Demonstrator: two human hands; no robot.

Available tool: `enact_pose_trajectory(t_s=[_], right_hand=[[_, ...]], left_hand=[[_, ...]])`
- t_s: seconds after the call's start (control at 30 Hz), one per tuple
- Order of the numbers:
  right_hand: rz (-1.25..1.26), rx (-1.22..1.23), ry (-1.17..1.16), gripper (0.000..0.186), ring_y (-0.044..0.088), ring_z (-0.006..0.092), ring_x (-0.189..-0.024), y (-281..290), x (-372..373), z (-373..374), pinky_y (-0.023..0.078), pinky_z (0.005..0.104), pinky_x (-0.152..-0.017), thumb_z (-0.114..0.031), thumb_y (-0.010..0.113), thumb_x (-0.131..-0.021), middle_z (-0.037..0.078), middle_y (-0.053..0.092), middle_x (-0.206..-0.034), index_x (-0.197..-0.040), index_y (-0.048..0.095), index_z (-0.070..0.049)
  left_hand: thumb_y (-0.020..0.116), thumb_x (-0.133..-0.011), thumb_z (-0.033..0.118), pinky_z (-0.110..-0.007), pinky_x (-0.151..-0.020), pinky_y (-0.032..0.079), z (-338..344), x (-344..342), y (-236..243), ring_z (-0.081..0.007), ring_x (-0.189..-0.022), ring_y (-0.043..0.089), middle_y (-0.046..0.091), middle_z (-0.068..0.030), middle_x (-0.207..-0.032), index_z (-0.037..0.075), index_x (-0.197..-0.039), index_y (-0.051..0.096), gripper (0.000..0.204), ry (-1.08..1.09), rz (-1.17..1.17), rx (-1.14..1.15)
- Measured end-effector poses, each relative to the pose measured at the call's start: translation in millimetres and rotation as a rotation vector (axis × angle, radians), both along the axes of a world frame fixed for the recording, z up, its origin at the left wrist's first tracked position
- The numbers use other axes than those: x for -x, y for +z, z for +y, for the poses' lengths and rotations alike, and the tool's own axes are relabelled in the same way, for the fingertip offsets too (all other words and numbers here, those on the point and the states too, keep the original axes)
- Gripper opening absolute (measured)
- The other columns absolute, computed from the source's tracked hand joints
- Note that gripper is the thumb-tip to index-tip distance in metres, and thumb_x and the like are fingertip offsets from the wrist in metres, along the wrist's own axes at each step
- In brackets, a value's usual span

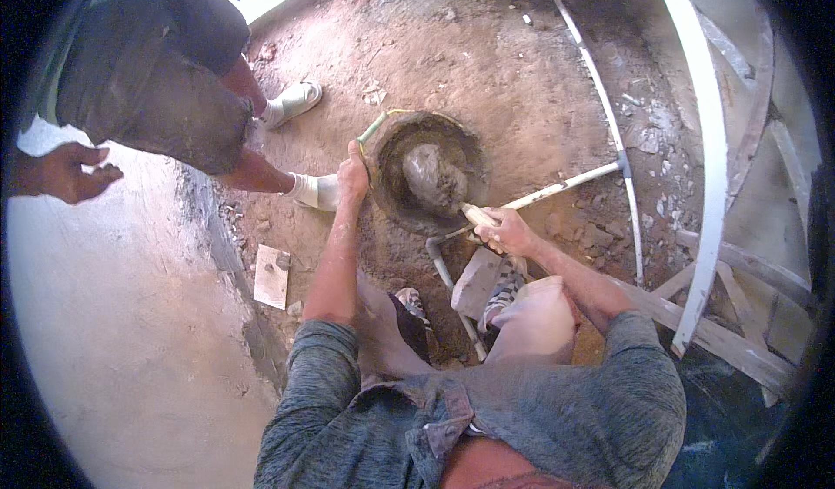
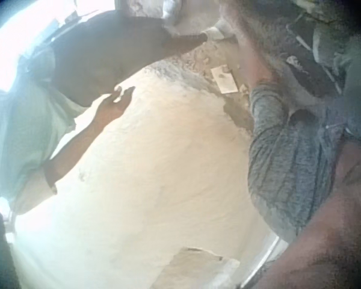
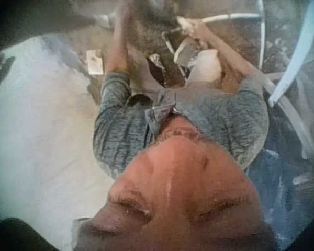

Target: The person applies mortar to the back of a large tile using a trowel, spreading it across the surface after receiving the tile from an assistant.

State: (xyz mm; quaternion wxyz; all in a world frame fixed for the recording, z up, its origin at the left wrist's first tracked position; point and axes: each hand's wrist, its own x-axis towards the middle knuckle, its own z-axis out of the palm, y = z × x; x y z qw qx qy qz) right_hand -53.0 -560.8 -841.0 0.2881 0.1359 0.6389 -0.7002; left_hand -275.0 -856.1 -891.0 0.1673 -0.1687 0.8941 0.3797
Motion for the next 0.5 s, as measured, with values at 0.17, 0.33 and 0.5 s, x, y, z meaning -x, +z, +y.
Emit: enact_pose_trajectory(t_s=[0.17,0.33,0.5], right_hand=[[0.040,-0.083,-0.051,0.036,0.050,0.0060,-0.052,67.8,-4.0,16.3,0.042,0.0235,-0.046,-0.023,0.067,-0.086,-0.002,0.059,-0.071,-0.116,0.063,-0.004],[0.029,0.110,-0.055,0.032,0.054,0.0067,-0.058,171.2,-9.0,11.3,0.044,0.0246,-0.050,-0.025,0.070,-0.084,-0.001,0.062,-0.073,-0.110,0.067,-0.006],[0.092,-0.007,-0.103,0.035,0.058,0.0087,-0.065,331.6,-40.3,11.2,0.048,0.0294,-0.059,-0.030,0.073,-0.082,0.003,0.067,-0.077,-0.104,0.069,-0.004]], left_hand=[[0.025,-0.099,0.053,-0.049,-0.094,0.039,8.6,11.7,65.6,-0.0430,-0.113,0.055,0.062,-0.0313,-0.110,-0.005,-0.111,0.063,0.070,-0.177,-0.005,0.028],[0.047,-0.096,0.023,-0.043,-0.088,0.046,-85.7,-31.5,41.7,-0.0351,-0.107,0.058,0.061,-0.0231,-0.116,-0.003,-0.135,0.044,0.047,-0.121,0.047,-0.290],[0.047,-0.097,0.034,-0.035,-0.064,0.049,-166.9,-72.8,110.7,-0.0218,-0.072,0.058,0.062,-0.0063,-0.088,0.006,-0.111,0.059,0.034,-0.455,0.294,0.074]])
